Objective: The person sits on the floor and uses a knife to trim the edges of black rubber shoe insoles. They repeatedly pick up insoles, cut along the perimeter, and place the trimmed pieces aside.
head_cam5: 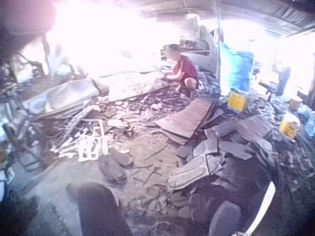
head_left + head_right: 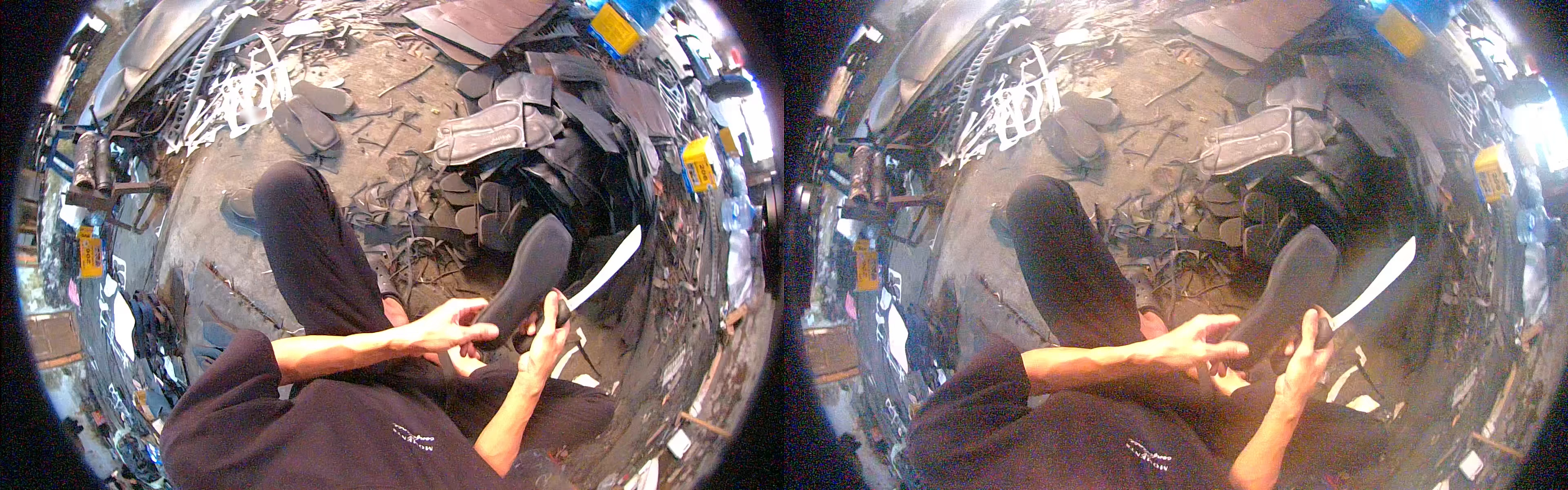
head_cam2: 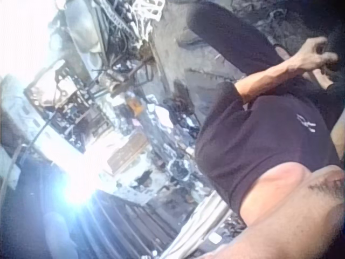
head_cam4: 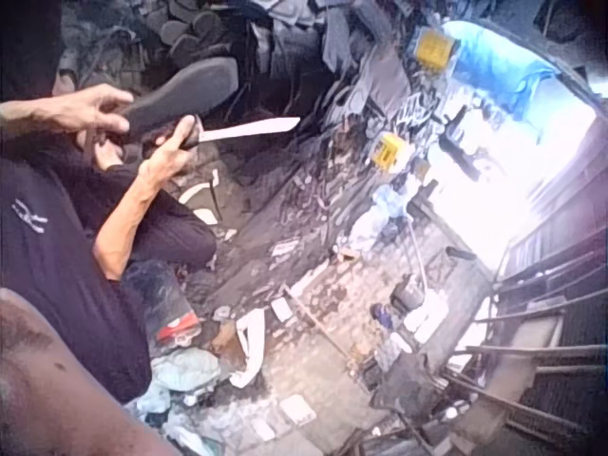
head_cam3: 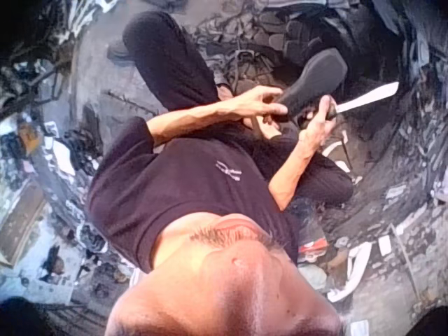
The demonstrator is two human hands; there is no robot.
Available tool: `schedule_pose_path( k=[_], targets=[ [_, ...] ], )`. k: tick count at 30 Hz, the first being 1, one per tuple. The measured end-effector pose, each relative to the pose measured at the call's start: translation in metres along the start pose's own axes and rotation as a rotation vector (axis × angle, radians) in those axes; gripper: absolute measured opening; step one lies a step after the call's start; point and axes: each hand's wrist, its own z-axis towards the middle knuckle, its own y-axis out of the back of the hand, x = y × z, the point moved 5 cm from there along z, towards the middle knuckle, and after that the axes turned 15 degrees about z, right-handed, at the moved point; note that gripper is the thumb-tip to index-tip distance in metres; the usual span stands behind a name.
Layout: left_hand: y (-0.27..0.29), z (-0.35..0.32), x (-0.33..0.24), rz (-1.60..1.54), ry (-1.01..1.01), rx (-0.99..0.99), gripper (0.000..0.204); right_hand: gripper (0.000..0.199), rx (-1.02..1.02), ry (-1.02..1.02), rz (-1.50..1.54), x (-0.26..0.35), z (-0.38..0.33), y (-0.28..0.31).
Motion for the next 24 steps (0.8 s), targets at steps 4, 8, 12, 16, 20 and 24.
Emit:
schedule_pose_path(
  k=[4, 8, 12, 16, 20, 24],
  targets=[
    [0.074, -0.016, -0.056, 0.008, -0.011, -0.484, 0.026, 0.027, 0.104, -0.105, 0.189, 0.005, -0.003, -0.009],
    [0.176, 0.001, -0.035, -0.520, -0.193, -0.914, 0.042, 0.025, 0.123, -0.130, 0.212, 0.005, -0.002, -0.015],
    [0.157, 0.049, 0.023, -0.481, 0.079, -0.785, 0.040, 0.029, 0.121, -0.151, 0.212, 0.001, -0.002, -0.019],
    [0.135, 0.141, 0.046, -0.042, 0.002, -0.896, 0.054, 0.024, 0.126, -0.104, 0.217, -0.002, 0.003, -0.010],
    [0.132, 0.185, 0.048, 0.443, 0.267, -1.163, 0.071, 0.023, 0.075, -0.104, 0.211, -0.010, 0.011, -0.003],
    [0.132, 0.201, 0.046, 0.892, 0.272, -1.414, 0.075, 0.020, 0.065, -0.092, 0.224, -0.019, 0.016, 0.002]
  ],
)
